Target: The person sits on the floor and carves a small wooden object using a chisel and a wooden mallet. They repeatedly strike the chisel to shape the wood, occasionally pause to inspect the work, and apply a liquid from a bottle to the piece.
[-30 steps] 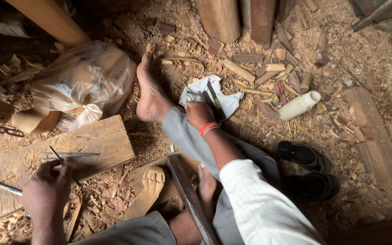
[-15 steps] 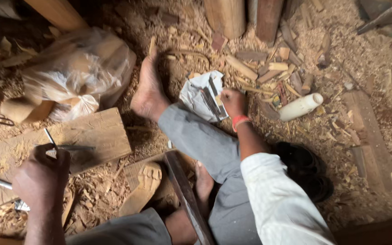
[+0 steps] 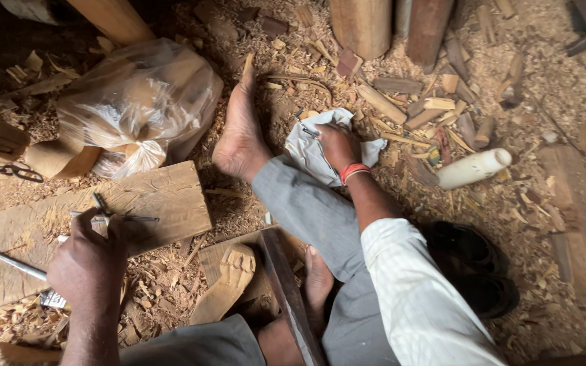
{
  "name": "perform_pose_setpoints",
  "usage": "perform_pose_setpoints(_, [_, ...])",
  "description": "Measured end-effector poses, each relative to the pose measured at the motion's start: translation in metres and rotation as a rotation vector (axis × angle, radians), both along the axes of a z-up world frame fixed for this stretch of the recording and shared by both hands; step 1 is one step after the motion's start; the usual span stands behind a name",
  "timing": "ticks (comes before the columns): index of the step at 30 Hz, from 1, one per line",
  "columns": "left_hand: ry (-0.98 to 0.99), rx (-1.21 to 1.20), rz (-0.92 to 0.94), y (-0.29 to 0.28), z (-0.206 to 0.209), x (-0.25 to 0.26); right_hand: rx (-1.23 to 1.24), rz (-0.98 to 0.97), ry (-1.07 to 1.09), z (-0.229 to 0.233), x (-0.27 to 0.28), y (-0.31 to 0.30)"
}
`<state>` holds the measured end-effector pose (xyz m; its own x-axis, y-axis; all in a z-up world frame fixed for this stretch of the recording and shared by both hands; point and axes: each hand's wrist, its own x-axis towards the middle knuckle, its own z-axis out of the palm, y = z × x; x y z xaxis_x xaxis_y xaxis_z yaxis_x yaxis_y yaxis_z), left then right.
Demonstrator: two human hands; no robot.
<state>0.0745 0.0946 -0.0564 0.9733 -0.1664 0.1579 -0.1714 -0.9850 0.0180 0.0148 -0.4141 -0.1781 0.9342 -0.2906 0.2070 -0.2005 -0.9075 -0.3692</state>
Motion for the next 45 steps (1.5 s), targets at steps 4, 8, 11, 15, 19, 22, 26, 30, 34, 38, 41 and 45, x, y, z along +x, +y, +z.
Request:
perform_pose_setpoints(4, [-0.024,0.033,0.02,-0.001,0.005,-0.001,-0.167,-0.02,0.074,-0.028,0.018,0.008])
perform_pose_setpoints(8, [-0.012,-0.217,-0.042,-0.003,0.009,-0.001,0.07,-0.098,-0.022,-0.052,0.014,-0.02])
perform_pose_setpoints(11, [0.069,-0.359,-0.036,-0.008,0.015,-0.005,0.944,-0.497,-0.189,-0.052,0.004,-0.044])
perform_pose_setpoints(15, [0.249,-0.563,-0.002,-0.021,0.027,-0.01,1.196,-0.397,-0.199,-0.039,0.004,-0.052])
perform_pose_setpoints(19, [0.38,-0.628,0.014,-0.027,0.033,-0.016,0.271,-0.144,0.065,-0.032,0.026,-0.014])
perform_pose_setpoints(22, [0.427,-0.578,0.014,-0.031,0.037,-0.013,-0.101,-0.056,0.038,-0.033,0.047,0.004])
perform_pose_setpoints(26, [0.43,-0.576,-0.062,-0.033,0.04,-0.01,0.048,-0.135,0.07,-0.055,0.043,-0.014])
perform_pose_setpoints(30, [0.536,-0.531,-0.004,-0.035,0.043,-0.009,0.795,-0.381,-0.153,-0.074,0.013,-0.074])
perform_pose_setpoints(34, [0.513,-0.612,-0.107,-0.04,0.051,-0.013,1.292,-0.445,0.055,-0.059,-0.021,-0.101])
perform_pose_setpoints(38, [0.632,-0.6,-0.066,-0.039,0.052,-0.019,0.454,-0.159,0.287,-0.019,-0.037,-0.056])
perform_pose_setpoints(41, [0.616,-0.595,-0.123,-0.037,0.049,-0.022,0.228,-0.293,0.528,0.015,-0.04,-0.013])
perform_pose_setpoints(45, [0.634,-0.498,-0.171,-0.033,0.043,-0.023,0.038,-0.281,0.552,0.035,-0.04,0.012])
